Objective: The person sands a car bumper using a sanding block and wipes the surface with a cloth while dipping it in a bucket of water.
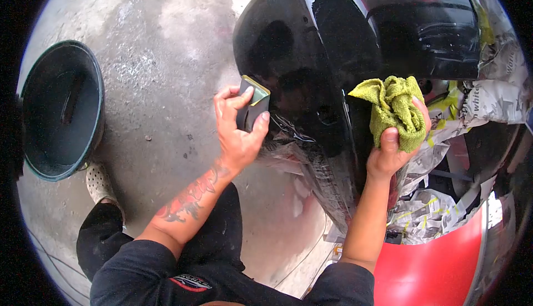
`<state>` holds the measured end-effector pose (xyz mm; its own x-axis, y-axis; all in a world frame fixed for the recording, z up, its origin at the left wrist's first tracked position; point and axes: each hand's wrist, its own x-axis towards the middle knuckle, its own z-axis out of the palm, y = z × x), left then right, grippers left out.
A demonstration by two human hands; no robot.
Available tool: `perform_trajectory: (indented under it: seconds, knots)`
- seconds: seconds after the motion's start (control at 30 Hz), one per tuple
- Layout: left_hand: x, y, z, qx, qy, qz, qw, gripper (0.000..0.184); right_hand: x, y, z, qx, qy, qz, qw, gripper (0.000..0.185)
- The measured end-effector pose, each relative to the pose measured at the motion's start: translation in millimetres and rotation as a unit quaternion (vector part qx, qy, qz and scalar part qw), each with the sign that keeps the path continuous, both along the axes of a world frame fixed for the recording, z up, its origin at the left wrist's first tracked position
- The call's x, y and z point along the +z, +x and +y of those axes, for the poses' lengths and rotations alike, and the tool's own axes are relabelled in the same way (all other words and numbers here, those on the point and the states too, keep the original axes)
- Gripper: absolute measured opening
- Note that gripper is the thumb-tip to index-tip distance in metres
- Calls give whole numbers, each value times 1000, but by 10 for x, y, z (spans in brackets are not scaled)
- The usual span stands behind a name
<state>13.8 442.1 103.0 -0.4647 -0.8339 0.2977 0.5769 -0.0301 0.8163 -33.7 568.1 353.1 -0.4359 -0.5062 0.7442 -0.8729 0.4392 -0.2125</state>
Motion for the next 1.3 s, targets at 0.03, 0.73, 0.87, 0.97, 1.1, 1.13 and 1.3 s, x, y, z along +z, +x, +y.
perform_trajectory:
  seconds: [0.03, 0.73, 0.87, 0.97, 1.1, 1.13, 1.3]
  knots:
    - [-25, -24, -27, 7, 5, 1, 1000, 50, -1, 15, -12, -2, 5, 10, 1000, 75]
    - [99, -90, -114, 25, 21, -55, 998, 48, 9, -6, -21, 11, 14, 16, 1000, 76]
    - [474, 353, 179, -25, -152, 50, 987, 64, 5, 5, -43, 8, 12, 24, 1000, 76]
    - [438, 313, 134, -16, -207, 73, 976, 71, 9, 7, -30, 13, 17, 16, 1000, 76]
    - [370, -83, -311, 60, -104, 16, 993, 63, 24, 15, -24, 17, 16, 6, 1000, 75]
    - [377, -139, -381, 60, -70, 4, 996, 62, 21, 16, -28, 15, 15, 3, 1000, 75]
    - [463, 224, 59, 25, -146, 26, 989, 69, 13, 13, -46, 20, 9, -1, 1000, 73]
